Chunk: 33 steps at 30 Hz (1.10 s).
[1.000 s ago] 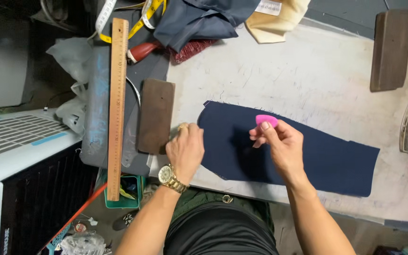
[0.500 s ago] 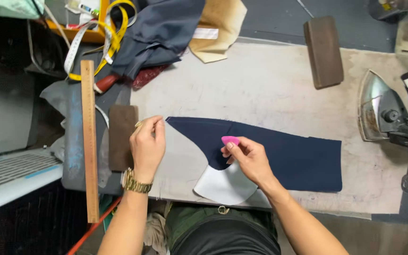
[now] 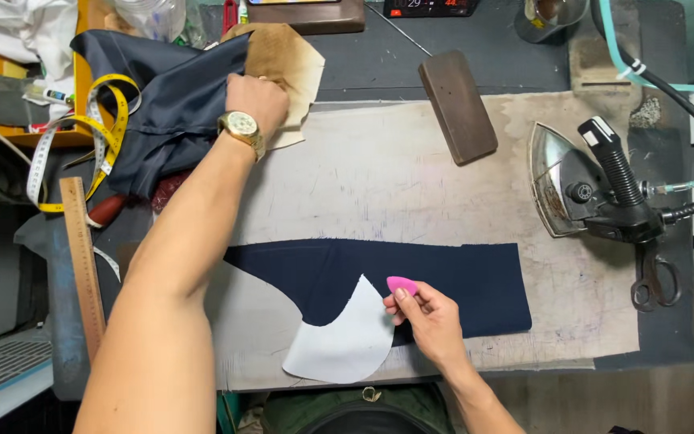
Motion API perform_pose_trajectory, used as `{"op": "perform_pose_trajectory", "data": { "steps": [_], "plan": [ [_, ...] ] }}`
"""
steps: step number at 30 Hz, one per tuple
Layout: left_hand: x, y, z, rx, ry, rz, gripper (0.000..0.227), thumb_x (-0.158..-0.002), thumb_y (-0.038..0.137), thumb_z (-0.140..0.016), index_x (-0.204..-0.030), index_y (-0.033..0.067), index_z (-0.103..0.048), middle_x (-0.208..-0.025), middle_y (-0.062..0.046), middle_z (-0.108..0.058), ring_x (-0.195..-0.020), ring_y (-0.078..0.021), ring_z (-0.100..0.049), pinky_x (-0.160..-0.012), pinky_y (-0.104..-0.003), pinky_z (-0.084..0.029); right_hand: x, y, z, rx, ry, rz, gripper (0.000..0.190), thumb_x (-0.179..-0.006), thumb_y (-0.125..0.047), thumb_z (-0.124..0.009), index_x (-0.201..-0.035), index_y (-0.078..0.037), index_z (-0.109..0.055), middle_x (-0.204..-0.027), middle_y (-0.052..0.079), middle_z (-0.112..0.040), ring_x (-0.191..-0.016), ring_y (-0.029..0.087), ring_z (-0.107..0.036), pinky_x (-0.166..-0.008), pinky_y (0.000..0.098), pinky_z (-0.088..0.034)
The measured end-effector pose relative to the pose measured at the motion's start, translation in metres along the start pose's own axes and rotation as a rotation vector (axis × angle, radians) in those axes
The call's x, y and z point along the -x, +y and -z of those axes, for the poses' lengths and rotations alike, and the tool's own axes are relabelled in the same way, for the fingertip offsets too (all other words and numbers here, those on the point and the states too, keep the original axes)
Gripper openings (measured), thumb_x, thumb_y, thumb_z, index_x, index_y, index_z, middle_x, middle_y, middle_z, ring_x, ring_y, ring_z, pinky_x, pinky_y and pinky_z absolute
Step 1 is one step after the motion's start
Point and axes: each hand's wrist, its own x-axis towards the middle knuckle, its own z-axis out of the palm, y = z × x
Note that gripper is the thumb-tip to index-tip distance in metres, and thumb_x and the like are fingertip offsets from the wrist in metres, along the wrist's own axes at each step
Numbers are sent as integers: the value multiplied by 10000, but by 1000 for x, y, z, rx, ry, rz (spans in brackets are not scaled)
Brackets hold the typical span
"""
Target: The person cuts a piece of navy blue fabric using scissors. They then fold the fabric, mark it with pink chalk using a ruler for guidance, and manipulate the fabric on a work table.
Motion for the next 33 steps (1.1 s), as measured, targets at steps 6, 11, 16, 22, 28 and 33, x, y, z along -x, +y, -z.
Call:
{"op": "perform_pose_trajectory", "data": {
  "steps": [6, 11, 16, 22, 28, 33],
  "plan": [
    [115, 34, 110, 141, 612, 193, 42, -899, 205, -639, -905, 171, -615, -760, -9, -579, -656, -224, -613, -528, -368, -395, 4, 4, 17, 35, 34, -41, 338, -943, -169, -668, -1196, 35, -759, -837, 171, -810, -628, 192, -709, -658, 285, -621],
    [271, 90, 84, 91, 318, 390, 165, -926, 259, -662, -1066, 187, -711, -734, -3, -598, -604, -203, -632, -497, -339, -451, -15, 18, 1, 128, -110, 78, 294, -975, -191, -639, -1123, 23, -776, -933, 158, -806, -689, 189, -703, -644, 323, -604],
    [337, 110, 51, 252, 242, 507, 448, -978, 518, -641, -1174, 135, -766, -807, -58, -686, -687, -217, -703, -576, -341, -527, -19, -9, -71, 259, -278, 218, 202, -920, -121, -746, -1070, -2, -814, -876, 166, -781, -741, 196, -717, -617, 324, -639],
    [370, 111, 84, 1598, 327, 655, 254, -1010, 247, -623, -1143, 89, -771, -908, -64, -721, -757, -169, -659, -603, -279, -501, -26, 21, -150, 230, -451, 280, 165, -936, -112, -730, -1060, -23, -793, -826, 117, -748, -661, 169, -712, -582, 312, -626],
    [378, 89, 45, 1729, 512, 1033, 103, -1027, 72, -598, -1038, -23, -639, -670, -154, -723, -470, -156, -630, -459, -229, -483, -49, 56, -200, 950, -96, 1147, 317, -949, -267, -741, -1138, -18, -691, -1248, 215, -647, -1180, 397, -612, -1008, 537, -491],
    [376, 64, 36, 1694, 567, 997, 118, -1038, 76, -571, -1028, -38, -601, -736, -197, -737, -503, -179, -683, -458, -251, -535, -59, 52, -223, 1090, -212, 1231, 458, -910, -348, -779, -1157, 19, -660, -1402, 292, -592, -1372, 434, -519, -1155, 678, -286]
  ]
}}
